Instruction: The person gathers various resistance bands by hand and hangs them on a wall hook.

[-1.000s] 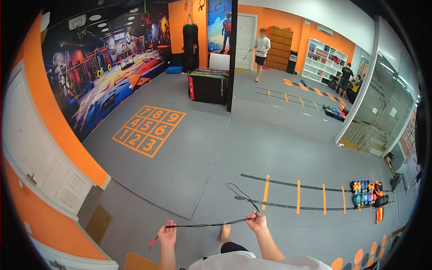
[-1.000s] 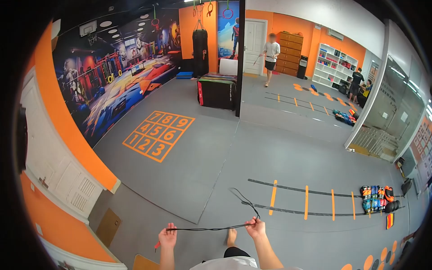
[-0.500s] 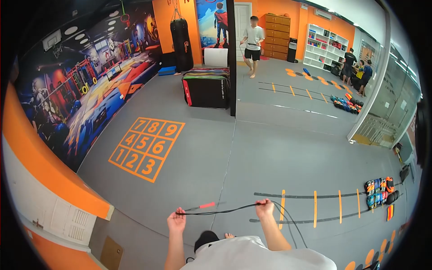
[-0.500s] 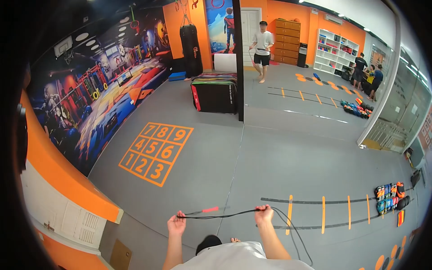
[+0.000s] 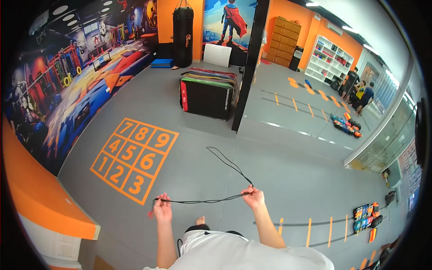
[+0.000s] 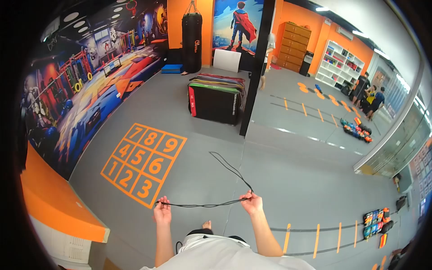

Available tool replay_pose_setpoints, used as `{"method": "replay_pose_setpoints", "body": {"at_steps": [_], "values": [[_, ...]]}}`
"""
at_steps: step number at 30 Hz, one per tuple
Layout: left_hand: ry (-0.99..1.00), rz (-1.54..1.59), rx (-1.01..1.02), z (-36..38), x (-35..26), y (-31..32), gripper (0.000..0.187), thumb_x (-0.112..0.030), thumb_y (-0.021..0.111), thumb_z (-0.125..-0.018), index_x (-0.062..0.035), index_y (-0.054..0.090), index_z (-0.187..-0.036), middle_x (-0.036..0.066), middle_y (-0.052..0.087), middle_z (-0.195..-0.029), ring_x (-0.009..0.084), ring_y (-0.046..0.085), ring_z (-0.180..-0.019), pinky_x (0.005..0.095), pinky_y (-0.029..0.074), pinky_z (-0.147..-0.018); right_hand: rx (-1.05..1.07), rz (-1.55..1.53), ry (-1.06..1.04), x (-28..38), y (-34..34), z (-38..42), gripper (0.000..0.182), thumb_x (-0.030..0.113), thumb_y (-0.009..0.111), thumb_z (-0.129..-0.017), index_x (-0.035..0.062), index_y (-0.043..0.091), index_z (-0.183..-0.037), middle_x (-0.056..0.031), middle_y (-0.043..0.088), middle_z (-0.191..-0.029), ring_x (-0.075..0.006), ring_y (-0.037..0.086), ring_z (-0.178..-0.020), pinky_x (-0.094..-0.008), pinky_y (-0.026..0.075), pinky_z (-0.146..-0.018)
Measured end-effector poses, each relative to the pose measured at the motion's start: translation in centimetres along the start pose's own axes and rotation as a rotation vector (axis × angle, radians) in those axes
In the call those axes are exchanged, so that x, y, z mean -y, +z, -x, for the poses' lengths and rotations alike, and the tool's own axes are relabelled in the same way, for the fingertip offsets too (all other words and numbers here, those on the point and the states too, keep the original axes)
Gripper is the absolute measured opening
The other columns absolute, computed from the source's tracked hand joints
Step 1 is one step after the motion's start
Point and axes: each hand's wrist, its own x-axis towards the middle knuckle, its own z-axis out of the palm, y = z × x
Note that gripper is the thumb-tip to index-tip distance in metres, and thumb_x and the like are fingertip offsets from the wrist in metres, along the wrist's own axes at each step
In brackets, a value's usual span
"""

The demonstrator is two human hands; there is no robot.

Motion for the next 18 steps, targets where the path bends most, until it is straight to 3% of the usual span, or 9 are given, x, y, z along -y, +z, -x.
{"method": "replay_pose_setpoints", "body": {"at_steps": [3,9,11,15,18], "values": [[0.003,-0.072,-0.008,-5.5,-0.1,4.9,0.005,-0.008,0.043,-0.092,-0.0063,0.046,-0.096,0.008,0.055,-0.101,0.0246,0.054,-0.107,0.0382,0.046,-0.09,-0.026,0.025,-0.037,0.1,5.5,-3.3,0.019,0.01,0.027,-0.092,0.0054,0.044,-0.085,-0.0002,0.039,-0.061,-0.0136,0.036,-0.055,-0.0317,0.037,-0.066],[-0.076,-0.199,0.059,-16.7,3.6,13.3,0.007,-0.006,0.047,-0.09,-0.0074,0.045,-0.096,0.009,0.054,-0.104,0.0293,0.052,-0.11,0.0446,0.044,-0.092,-0.148,-0.049,-0.142,1.4,8.0,-14.6,0.016,0.009,0.028,-0.09,0.0078,0.04,-0.08,0.0012,0.033,-0.058,-0.0135,0.033,-0.052,-0.0315,0.037,-0.063],[-0.108,-0.214,0.058,-21.1,5.4,14.4,0.007,-0.005,0.045,-0.091,-0.0064,0.045,-0.097,0.009,0.054,-0.104,0.0283,0.051,-0.111,0.046,0.044,-0.094,-0.265,-0.077,-0.42,2.0,8.5,-19.1,0.014,0.009,0.029,-0.088,0.0092,0.039,-0.078,0.0021,0.031,-0.056,-0.0136,0.031,-0.049,-0.0315,0.036,-0.059],[-0.198,-0.231,0.016,-29.7,8.8,20.7,0.009,-0.004,0.04,-0.092,-0.0041,0.046,-0.098,0.009,0.055,-0.104,0.0264,0.05,-0.113,0.0467,0.044,-0.095,-0.208,-0.079,-0.57,3.9,14.5,-28.8,0.012,0.008,0.029,-0.087,0.0112,0.037,-0.078,0.0029,0.031,-0.057,-0.0134,0.031,-0.049,-0.0311,0.036,-0.058],[-0.352,-0.113,0.041,-36.4,10.0,25.9,0.011,-0.006,0.04,-0.092,-0.0012,0.049,-0.095,0.011,0.056,-0.103,0.0249,0.052,-0.11,0.0429,0.044,-0.095,-0.343,-0.088,-0.592,4.4,21.6,-34.5,0.012,0.011,0.03,-0.089,0.0128,0.037,-0.08,0.0026,0.033,-0.059,-0.0136,0.034,-0.053,-0.0315,0.036,-0.058]]}}
